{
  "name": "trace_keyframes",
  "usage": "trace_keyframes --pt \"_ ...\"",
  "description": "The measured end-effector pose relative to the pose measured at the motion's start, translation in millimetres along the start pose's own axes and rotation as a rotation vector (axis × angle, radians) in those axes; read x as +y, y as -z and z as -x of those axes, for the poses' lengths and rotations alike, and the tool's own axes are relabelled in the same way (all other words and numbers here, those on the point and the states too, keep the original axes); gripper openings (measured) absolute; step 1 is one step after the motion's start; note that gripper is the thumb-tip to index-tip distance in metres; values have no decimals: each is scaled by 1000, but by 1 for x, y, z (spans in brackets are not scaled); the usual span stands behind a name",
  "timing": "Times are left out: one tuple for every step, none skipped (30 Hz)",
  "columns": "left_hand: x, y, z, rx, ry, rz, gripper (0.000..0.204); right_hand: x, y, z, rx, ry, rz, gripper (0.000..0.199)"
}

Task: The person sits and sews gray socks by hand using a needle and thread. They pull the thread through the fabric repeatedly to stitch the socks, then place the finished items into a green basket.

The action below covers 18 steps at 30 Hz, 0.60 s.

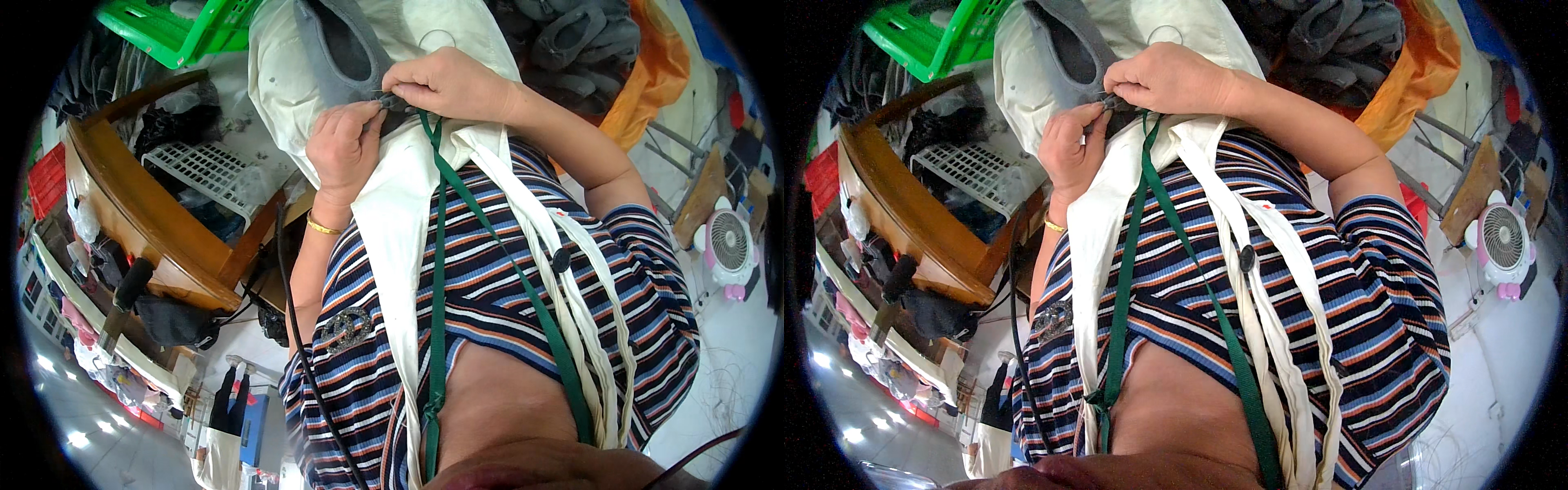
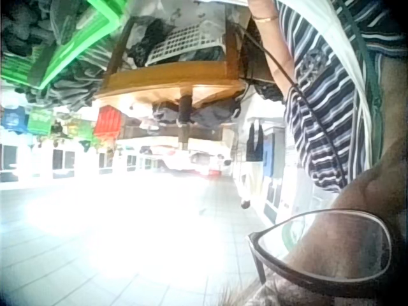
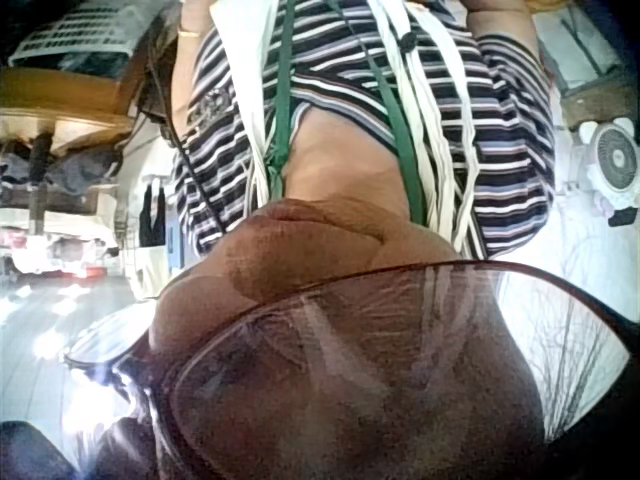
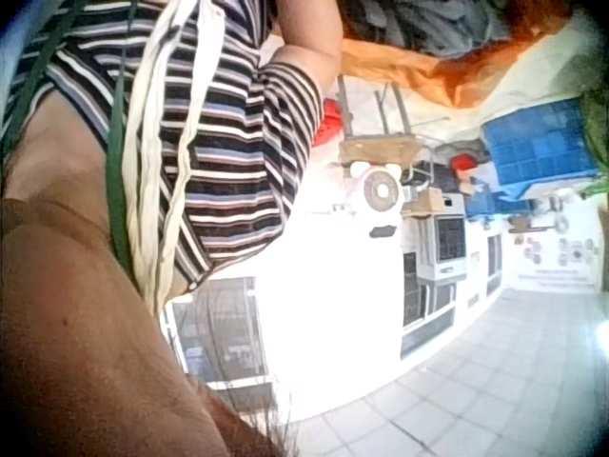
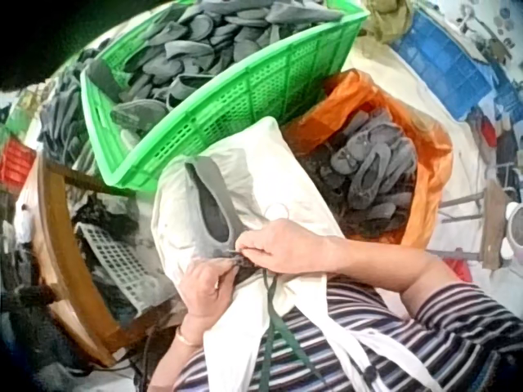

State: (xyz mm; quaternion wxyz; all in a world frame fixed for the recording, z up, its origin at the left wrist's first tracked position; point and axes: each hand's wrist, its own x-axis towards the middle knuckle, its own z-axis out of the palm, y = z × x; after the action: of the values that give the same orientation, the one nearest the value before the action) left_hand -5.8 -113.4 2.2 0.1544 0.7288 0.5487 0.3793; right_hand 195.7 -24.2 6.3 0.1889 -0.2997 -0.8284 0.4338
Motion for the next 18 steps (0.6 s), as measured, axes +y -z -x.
trace_keyframes --pt "0 0 0 -1 -3 -3 18 -2 1 0 -11 -10 15 19" --pt "1 0 -1 -2 -7 -7 18 -3 2 0 -20 -21 29 20" --pt "1 0 -1 -4 -11 -11 18 -3 1 0 -31 -25 46 20" --pt "1 0 -1 -1 -13 -8 18 -3 1 -1 -42 -29 63 21" --pt "0 0 -1 0 -14 -6 17 -3 1 -1 -51 -32 79 21" --pt "0 0 -1 2 -16 -4 17 -4 1 -2 -57 -30 81 21" --pt "1 0 -1 6 -17 -8 17 -4 2 -2 -62 -28 83 22" --pt "1 0 -1 9 -20 -11 16 -4 2 -3 -66 -27 85 22" --pt "1 0 -2 12 -23 -14 16 -5 2 -3 -69 -30 86 22" --pt "1 0 -2 15 -25 -14 16 -5 2 -3 -71 -33 87 22" --pt "1 0 -2 19 -29 -14 16 -5 3 -3 -74 -36 88 22" --pt "1 -1 -2 22 -32 -13 16 -5 2 -3 -75 -40 86 22" --pt "0 -1 -2 25 -37 -11 16 -4 1 -3 -76 -45 84 22" --pt "-1 -2 -1 27 -41 -12 16 -3 1 -3 -78 -48 80 22" --pt "-2 -2 -1 30 -45 -12 16 -3 1 -3 -76 -42 77 22" --pt "-1 -2 -1 31 -47 -15 17 -3 1 -4 -75 -36 74 22" --pt "-1 -2 -1 31 -50 -17 17 -3 2 -4 -72 -31 72 22" --pt "-1 -2 -1 32 -53 -19 18 -2 2 -4 -70 -22 69 22"
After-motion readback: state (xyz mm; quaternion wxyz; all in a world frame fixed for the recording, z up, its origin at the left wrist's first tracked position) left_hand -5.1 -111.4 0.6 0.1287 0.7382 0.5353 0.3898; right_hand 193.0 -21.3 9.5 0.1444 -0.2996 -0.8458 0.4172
